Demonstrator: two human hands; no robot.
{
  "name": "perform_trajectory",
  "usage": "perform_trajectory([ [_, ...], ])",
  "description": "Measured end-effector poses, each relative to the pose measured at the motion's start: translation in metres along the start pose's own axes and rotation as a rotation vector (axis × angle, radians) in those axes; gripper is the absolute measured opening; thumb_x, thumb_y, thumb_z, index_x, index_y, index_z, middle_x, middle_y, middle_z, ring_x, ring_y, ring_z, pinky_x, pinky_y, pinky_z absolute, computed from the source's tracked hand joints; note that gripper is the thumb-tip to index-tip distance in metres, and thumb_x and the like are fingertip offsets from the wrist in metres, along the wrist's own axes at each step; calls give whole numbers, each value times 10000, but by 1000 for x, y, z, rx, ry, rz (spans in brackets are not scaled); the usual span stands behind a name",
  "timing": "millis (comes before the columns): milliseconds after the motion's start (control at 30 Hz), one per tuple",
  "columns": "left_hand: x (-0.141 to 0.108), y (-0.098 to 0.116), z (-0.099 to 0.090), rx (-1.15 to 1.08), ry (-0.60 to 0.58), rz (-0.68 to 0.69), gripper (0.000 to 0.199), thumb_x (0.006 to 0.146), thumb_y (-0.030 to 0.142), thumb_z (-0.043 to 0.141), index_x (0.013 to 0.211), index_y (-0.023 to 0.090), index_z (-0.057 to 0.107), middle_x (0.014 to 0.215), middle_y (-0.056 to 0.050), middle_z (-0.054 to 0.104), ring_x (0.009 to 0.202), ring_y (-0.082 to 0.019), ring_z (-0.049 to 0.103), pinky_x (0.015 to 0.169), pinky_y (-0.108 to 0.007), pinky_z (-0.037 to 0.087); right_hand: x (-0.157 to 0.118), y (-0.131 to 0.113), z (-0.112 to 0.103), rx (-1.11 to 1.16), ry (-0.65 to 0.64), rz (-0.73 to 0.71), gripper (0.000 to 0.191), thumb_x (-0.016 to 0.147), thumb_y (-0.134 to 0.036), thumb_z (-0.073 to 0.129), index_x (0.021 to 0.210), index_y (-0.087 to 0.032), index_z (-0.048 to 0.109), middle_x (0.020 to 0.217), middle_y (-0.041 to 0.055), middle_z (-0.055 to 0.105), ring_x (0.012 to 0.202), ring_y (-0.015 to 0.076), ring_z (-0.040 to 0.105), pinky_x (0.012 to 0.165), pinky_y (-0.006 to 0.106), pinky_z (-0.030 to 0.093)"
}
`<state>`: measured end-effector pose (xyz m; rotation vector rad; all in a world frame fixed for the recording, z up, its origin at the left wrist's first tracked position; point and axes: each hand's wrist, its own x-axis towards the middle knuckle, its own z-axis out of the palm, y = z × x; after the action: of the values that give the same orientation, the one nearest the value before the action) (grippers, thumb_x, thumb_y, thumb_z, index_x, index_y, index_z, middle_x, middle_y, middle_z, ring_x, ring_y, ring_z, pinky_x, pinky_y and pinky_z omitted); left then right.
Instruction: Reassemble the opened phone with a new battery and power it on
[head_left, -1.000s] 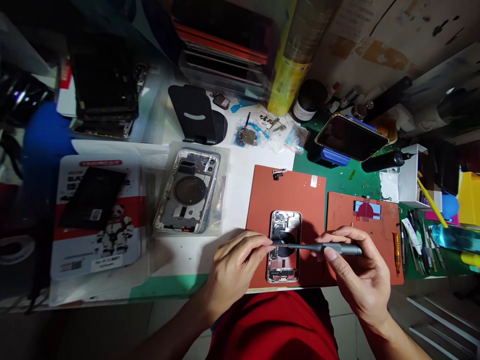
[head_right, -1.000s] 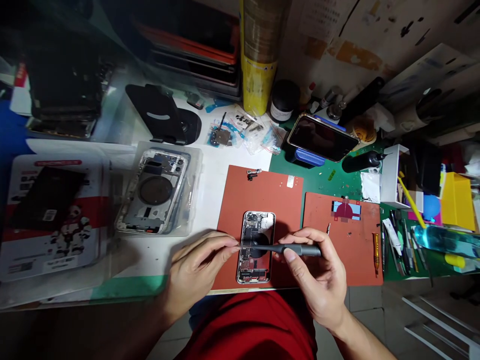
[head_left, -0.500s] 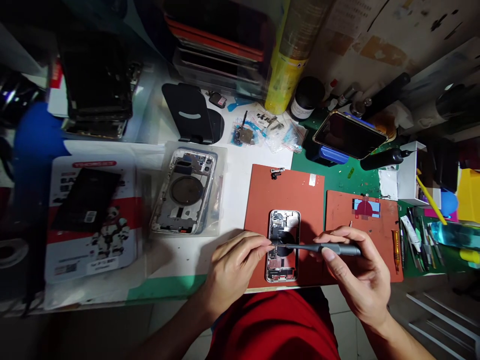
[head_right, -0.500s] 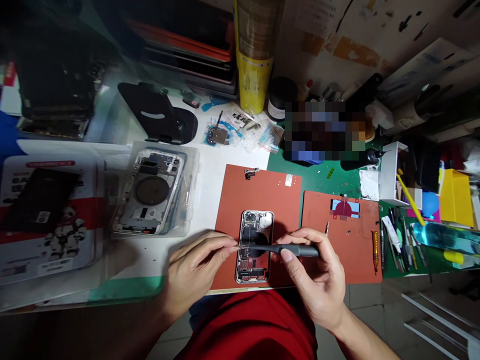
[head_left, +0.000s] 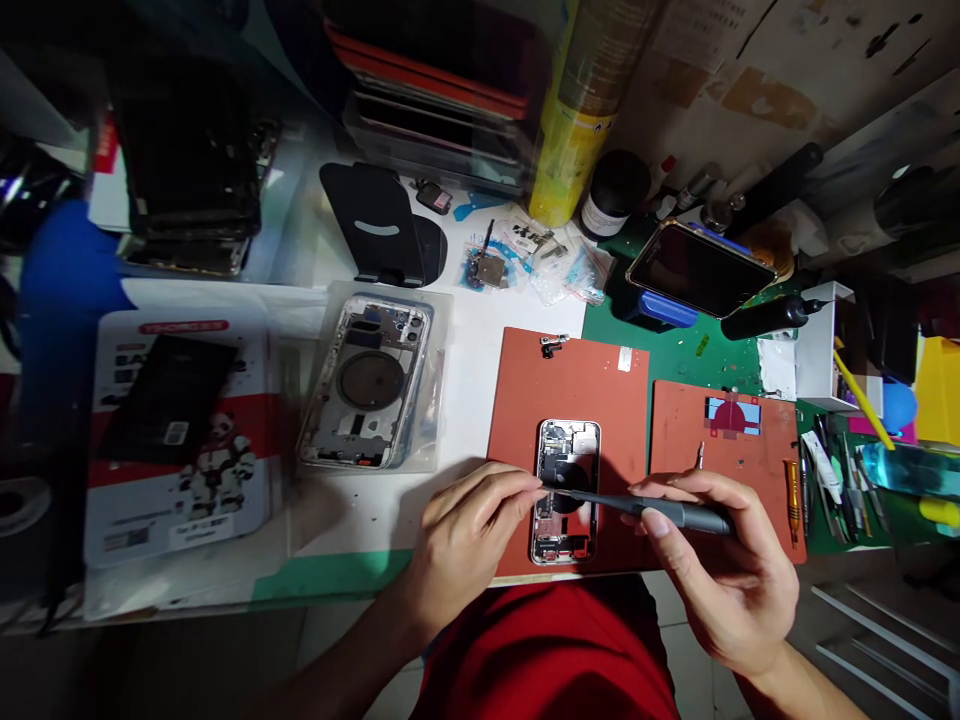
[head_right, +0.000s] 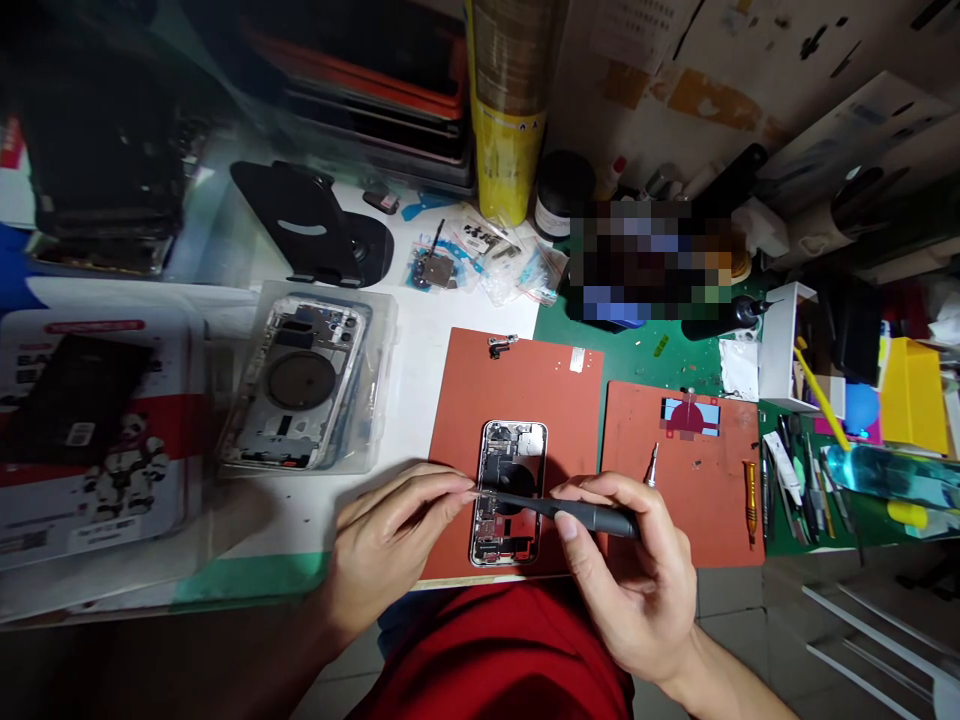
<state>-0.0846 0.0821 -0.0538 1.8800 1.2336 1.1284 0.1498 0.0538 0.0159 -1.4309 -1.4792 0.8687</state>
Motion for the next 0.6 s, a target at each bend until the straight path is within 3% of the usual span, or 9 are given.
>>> perform_trajectory([
  [267, 1, 1, 0, 21, -4, 8, 99, 1016, 89, 685, 1036, 185, 704, 891, 12, 778, 797, -120, 748, 753, -233, 594, -5, 2, -1, -117, 37, -90, 449, 904, -33, 774, 1307, -197, 661, 1034, 61, 818, 910, 222, 842, 817, 319, 734],
  [600, -1, 2, 0, 24, 3, -20, 70, 1003, 150, 732, 1052, 197, 718, 905, 15, 780, 802, -119, 742, 766, -233, 594, -4, 2, -1, -67, 76, -48, 437, 892, -13, 780, 1276, -197, 680, 1044, 55, 819, 873, 209, 842, 795, 307, 740],
])
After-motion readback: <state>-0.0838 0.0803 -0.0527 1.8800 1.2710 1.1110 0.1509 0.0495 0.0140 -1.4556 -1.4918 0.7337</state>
